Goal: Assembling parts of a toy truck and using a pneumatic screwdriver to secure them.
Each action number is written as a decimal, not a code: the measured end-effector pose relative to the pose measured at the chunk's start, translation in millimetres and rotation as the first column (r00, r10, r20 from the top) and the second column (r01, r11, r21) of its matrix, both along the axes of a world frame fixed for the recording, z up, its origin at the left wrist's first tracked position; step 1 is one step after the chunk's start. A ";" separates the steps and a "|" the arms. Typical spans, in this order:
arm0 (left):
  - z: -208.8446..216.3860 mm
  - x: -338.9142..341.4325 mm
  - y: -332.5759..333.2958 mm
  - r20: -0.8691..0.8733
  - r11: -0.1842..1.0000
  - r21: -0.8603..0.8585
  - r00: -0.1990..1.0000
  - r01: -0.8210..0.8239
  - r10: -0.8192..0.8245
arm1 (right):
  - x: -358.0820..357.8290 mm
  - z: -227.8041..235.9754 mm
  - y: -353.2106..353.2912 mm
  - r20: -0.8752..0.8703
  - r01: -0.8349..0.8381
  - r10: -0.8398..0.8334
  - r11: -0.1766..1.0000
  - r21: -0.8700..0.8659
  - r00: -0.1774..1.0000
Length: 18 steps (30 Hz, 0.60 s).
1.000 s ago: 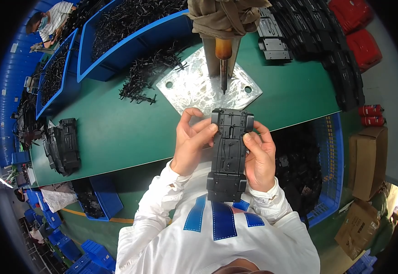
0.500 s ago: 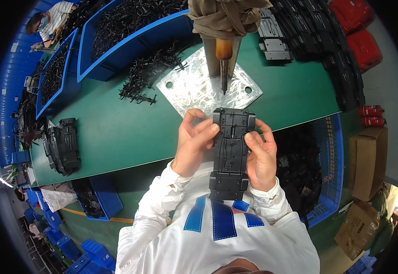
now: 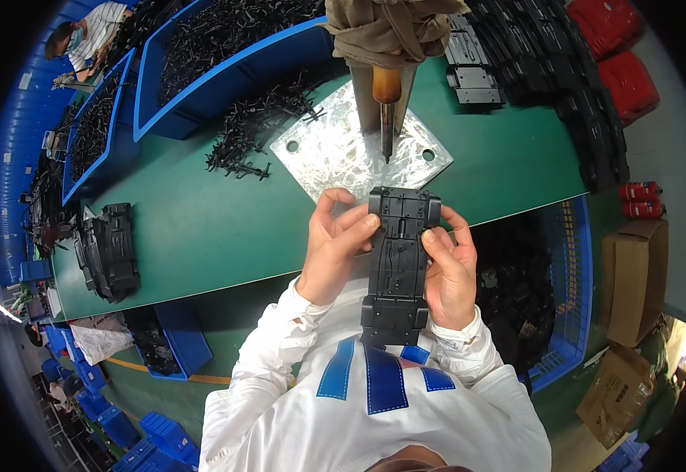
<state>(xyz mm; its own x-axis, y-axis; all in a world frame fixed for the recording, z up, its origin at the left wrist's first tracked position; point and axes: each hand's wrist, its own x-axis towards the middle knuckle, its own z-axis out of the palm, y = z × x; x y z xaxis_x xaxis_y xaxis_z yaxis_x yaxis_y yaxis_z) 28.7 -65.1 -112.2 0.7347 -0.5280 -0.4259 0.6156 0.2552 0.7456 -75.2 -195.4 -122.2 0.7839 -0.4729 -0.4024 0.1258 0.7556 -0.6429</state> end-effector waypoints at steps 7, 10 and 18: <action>-4.6 -1.4 0.5 0.004 0.997 -0.073 1.000 -0.011 0.011 | 0.0 0.8 -0.3 0.009 -0.001 0.001 1.000 0.004 1.000; -5.3 -0.6 0.6 0.039 0.997 -0.071 0.999 0.004 -0.002 | -0.1 1.0 -0.4 0.012 0.001 -0.001 1.000 0.001 1.000; -4.1 -0.1 -0.3 0.074 1.000 -0.003 0.997 0.010 -0.010 | -0.1 0.7 -1.0 0.007 -0.006 0.006 1.000 0.004 1.000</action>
